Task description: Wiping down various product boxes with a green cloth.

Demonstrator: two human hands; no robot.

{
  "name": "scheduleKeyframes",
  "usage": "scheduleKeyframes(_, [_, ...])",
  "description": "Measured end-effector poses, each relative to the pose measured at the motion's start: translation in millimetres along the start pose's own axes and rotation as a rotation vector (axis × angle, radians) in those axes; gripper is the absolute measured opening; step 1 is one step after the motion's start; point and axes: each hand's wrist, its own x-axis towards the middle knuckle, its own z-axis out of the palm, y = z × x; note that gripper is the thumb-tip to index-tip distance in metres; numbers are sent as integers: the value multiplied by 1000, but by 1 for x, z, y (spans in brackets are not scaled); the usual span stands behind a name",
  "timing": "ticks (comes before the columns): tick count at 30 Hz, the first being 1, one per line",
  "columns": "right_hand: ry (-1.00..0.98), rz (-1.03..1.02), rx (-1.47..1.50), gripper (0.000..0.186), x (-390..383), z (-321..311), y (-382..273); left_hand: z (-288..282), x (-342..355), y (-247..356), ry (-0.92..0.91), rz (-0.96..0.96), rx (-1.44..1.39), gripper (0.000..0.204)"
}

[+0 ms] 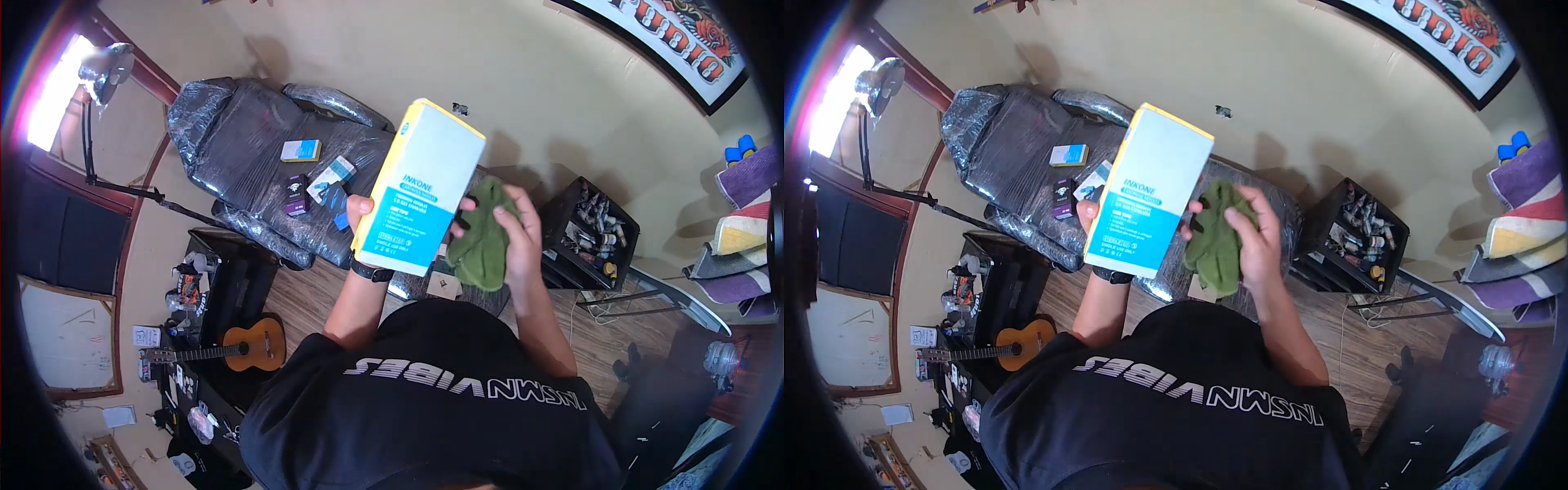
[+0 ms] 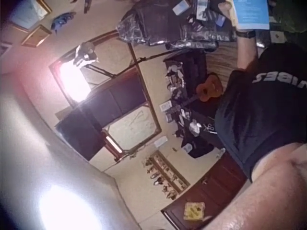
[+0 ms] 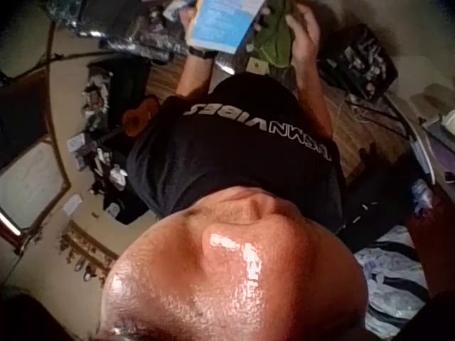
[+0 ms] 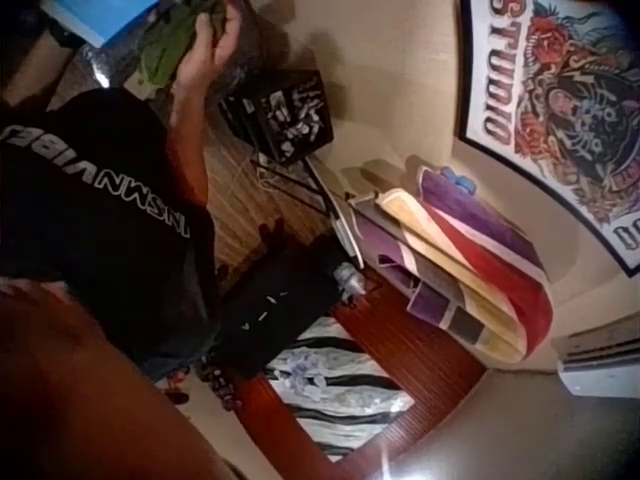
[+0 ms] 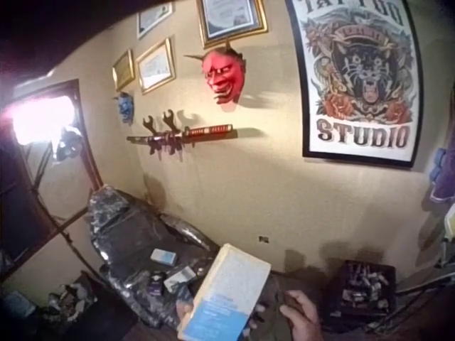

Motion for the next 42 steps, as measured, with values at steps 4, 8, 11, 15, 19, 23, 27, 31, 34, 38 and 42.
scheduleKeyframes(4, [318,-115,-133,34,41,-17,-42,-13,-8,-19,-74,-78,-316,102])
scheduleKeyframes(8, [21,-215,-174,30,71,-11,-87,-9,-9,-40,-1,-222,-172,109])
scheduleKeyframes(11, [-408,-186,-652,27,73,0,-83,-10,-6,-47,-73,-228,-333,110])
scheduleKeyframes(15, [-128,-95,-331,25,71,-11,-62,-1,-3,-47,-22,-184,-339,110])
scheduleKeyframes(19, [244,-62,55,27,48,-11,-22,5,8,-44,26,-51,-253,103])
scheduleKeyframes(23, [287,-117,-20,27,27,-9,20,-49,-9,-78,555,366,908,50])
scheduleKeyframes(27, [289,-173,-96,26,30,-21,10,-19,10,-54,571,183,717,53])
scheduleKeyframes(31, [207,-370,-593,23,21,-24,11,-26,10,-46,486,1,394,56])
scheduleKeyframes(34, [99,-493,-913,28,-7,-2,3,-28,10,-57,631,5,636,54])
scheduleKeyframes(38, [-49,-518,-941,29,-29,-2,9,-38,1,-58,689,54,605,49])
scheduleKeyframes(42, [-16,-607,-1007,26,0,-10,-3,-35,-6,-61,536,-18,761,49])
